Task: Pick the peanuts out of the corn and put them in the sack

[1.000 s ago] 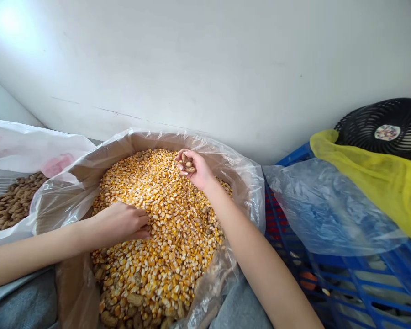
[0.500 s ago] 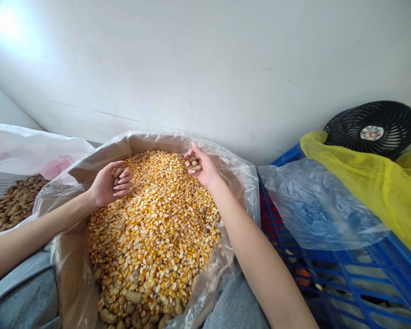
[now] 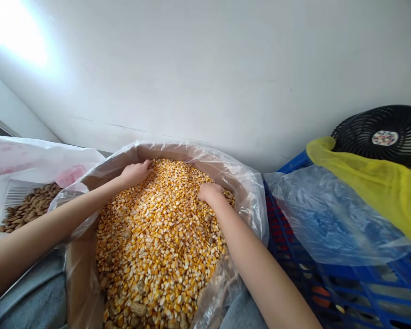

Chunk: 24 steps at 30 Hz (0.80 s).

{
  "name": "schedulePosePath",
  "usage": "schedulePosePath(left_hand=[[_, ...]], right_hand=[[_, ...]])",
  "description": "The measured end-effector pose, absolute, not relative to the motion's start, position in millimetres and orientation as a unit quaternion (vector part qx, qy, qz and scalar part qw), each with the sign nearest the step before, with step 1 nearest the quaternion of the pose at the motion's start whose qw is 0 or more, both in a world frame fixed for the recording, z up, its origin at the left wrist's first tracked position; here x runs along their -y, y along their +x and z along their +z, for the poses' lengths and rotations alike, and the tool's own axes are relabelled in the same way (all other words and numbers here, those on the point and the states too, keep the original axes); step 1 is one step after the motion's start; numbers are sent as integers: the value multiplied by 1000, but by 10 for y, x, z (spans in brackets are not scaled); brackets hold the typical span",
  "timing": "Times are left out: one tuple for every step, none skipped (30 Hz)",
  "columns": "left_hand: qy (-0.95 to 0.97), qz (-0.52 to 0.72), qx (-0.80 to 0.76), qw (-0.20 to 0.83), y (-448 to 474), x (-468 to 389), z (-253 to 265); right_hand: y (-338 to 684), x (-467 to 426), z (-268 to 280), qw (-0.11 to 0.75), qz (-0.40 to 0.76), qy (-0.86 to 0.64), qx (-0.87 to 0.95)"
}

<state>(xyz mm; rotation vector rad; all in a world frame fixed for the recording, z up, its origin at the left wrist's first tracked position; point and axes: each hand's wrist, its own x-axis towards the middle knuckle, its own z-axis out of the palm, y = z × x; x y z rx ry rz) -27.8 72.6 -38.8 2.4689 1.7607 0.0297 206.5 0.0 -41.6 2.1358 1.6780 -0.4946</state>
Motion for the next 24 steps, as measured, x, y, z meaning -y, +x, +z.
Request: schedulePosePath(left_hand=[[817, -13, -576, 33, -244, -749, -419], [820, -20, -572, 21, -222, -761, -448], [823, -16, -568, 16, -212, -767, -473], [824, -6, -566, 14, -212, -771, -496], [825, 5, -566, 18, -217, -774, -514], [824, 17, -566, 23, -223, -779, -530], [822, 28, -568, 28, -226, -787, -543], [822, 39, -568, 33, -224, -798, -554], [823, 51, -565, 37, -217, -813, -564], [825, 68, -560, 44, -208, -831, -571], [824, 93, -555, 60, -200, -852, -576], [818, 129, -553, 90, -198, -873, -578], [802, 175, -553, 142, -207, -894, -576], [774, 225, -551, 218, -228, -913, -569], [730, 270, -541, 318, -263, -928, -557], [673, 306, -517, 430, -309, -939, -540], [605, 330, -481, 542, -362, -944, -519], [532, 342, -435, 641, -417, -943, -494], [462, 348, -386, 718, -468, -936, -467], [401, 352, -341, 774, -511, -925, -440], [348, 357, -305, 811, -544, -911, -416], [306, 361, -280, 835, -565, -896, -396], [274, 364, -264, 850, -576, -883, -382], [250, 367, -255, 859, -579, -872, -372]], right_hand=[[2075, -7, -407, 181, -179, 760, -598], [2089, -16, -393, 167, -182, 760, -601], [2103, -24, -378, 153, -184, 758, -607], [2113, -31, -364, 135, -189, 754, -614], [2117, -36, -353, 110, -196, 750, -622], [2115, -38, -347, 77, -206, 747, -628], [2106, -37, -343, 37, -219, 745, -629], [2093, -32, -340, -8, -237, 745, -624], [2078, -24, -335, -55, -262, 745, -611], [2063, -13, -327, -100, -297, 744, -590], [2052, -2, -313, -144, -345, 737, -563], [2046, 8, -291, -191, -407, 720, -529], [2046, 16, -264, -242, -478, 690, -487], [2052, 20, -231, -294, -546, 650, -440], [2063, 22, -197, -345, -603, 605, -389], [2078, 20, -165, -392, -642, 564, -340], [2096, 15, -137, -432, -665, 531, -299], [2113, 9, -115, -464, -674, 511, -264], [2130, 2, -100, -489, -675, 498, -239], [2145, -5, -91, -510, -672, 489, -220], [2158, -10, -86, -528, -669, 480, -207], [2169, -15, -83, -545, -666, 469, -199], [2178, -19, -81, -561, -662, 457, -195], [2186, -23, -80, -574, -658, 448, -195]])
